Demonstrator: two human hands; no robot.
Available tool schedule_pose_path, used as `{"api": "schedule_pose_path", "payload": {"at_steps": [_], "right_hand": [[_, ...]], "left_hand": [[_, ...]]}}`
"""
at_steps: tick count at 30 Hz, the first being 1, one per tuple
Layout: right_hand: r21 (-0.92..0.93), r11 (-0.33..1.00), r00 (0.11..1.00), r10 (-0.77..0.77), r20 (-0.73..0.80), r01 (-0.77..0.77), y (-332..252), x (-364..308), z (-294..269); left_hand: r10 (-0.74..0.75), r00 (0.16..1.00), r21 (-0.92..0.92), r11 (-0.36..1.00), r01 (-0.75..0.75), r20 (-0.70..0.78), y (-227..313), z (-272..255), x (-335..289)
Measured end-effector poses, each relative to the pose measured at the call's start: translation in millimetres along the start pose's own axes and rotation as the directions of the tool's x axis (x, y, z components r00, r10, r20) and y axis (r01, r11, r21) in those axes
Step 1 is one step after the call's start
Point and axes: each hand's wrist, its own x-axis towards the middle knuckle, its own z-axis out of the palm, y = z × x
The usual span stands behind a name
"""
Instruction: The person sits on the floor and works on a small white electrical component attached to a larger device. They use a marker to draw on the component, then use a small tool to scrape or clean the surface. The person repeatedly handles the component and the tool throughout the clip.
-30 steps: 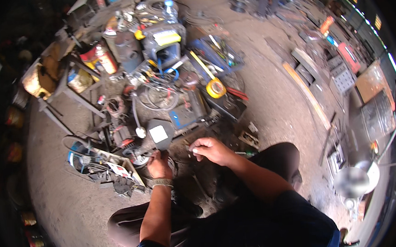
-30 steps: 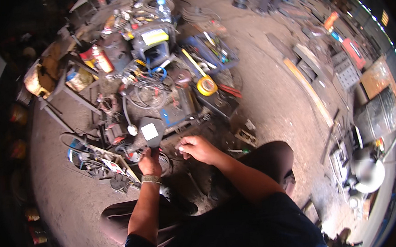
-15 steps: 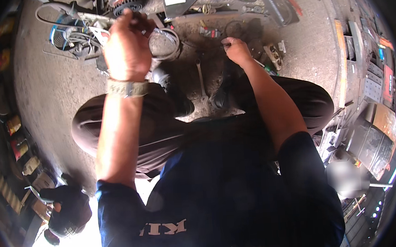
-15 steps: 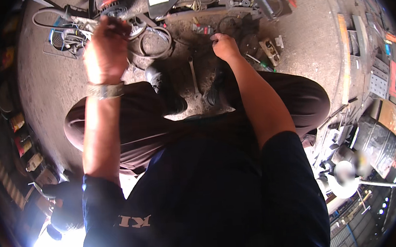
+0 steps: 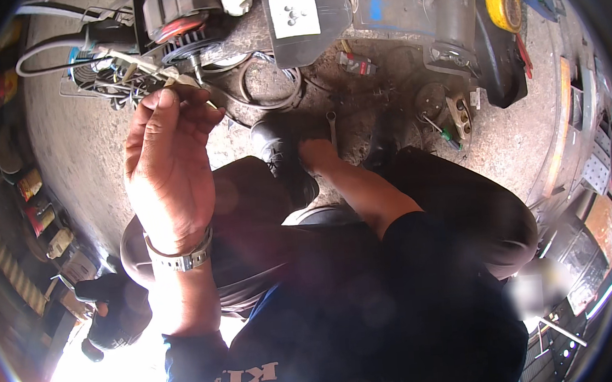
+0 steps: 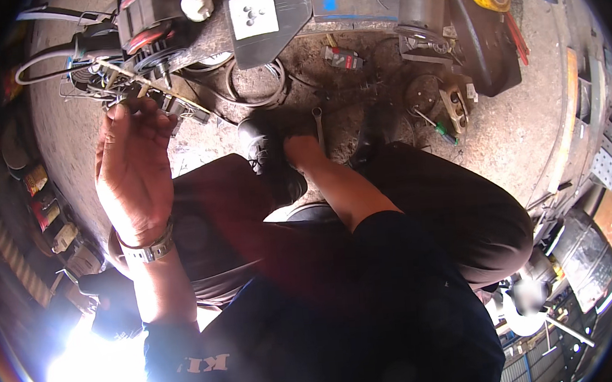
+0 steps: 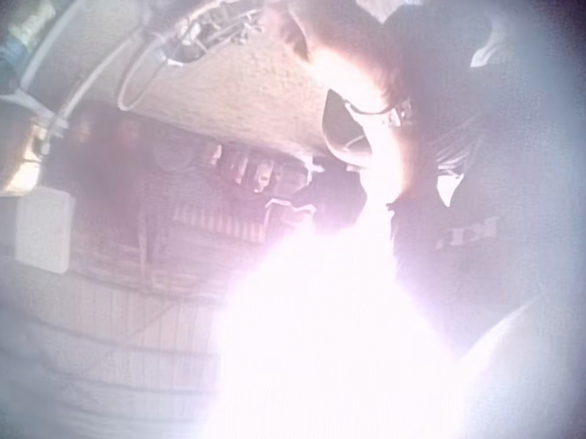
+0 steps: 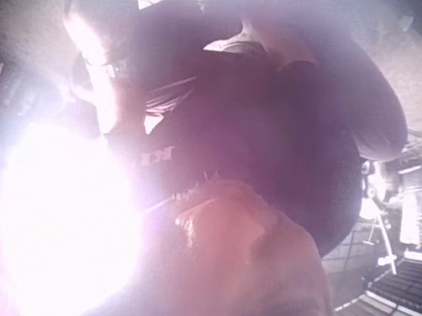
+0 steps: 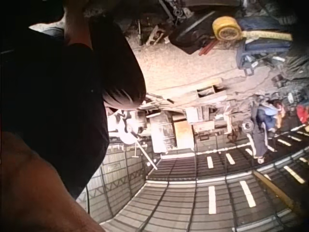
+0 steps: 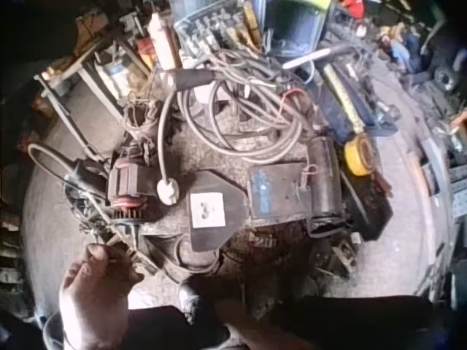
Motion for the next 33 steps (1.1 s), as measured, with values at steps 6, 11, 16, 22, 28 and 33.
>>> {"api": "schedule_pose_path", "payload": {"at_steps": [6, 11, 16, 22, 28, 33], "right_hand": [[0.003, 0.998, 0.997, -0.068, -0.046, 0.068, -1.6, -20.1, 34.3], [0.068, 0.997, 0.999, -0.017, -0.035, 0.019, 8.2, -18.7, 23.9], [0.334, 0.939, 0.971, 0.148, -0.187, -0.079, 51.5, -25.0, -40.2], [0.127, 0.9, 0.906, 0.422, -0.021, -0.416, 74.5, -29.4, -56.9], [0.388, 0.793, 0.858, 0.513, -0.009, -0.47, 44.1, -18.0, -46.9], [0.266, 0.959, 0.98, 0.137, -0.141, -0.095, 33.5, -88.2, -144.7]], "left_hand": [[-0.005, 1.0, -0.008, 1.0, 0.005, -0.011, -14.7, 4.6, 14.0], [0.024, 0.999, 0.044, 0.999, -0.023, -0.036, -19.7, 6.7, 11.7], [0.019, 0.999, 0.076, 0.997, -0.022, 0.039, -26.0, 5.7, 10.6], [0.102, 0.994, 0.181, 0.979, -0.095, -0.027, -35.7, 7.1, 5.4], [0.16, 0.986, 0.407, 0.905, -0.127, -0.048, -54.7, 0.1, 11.2], [0.128, 0.991, 0.378, 0.92, -0.106, -0.035, -62.8, 21.5, 22.3]]}}
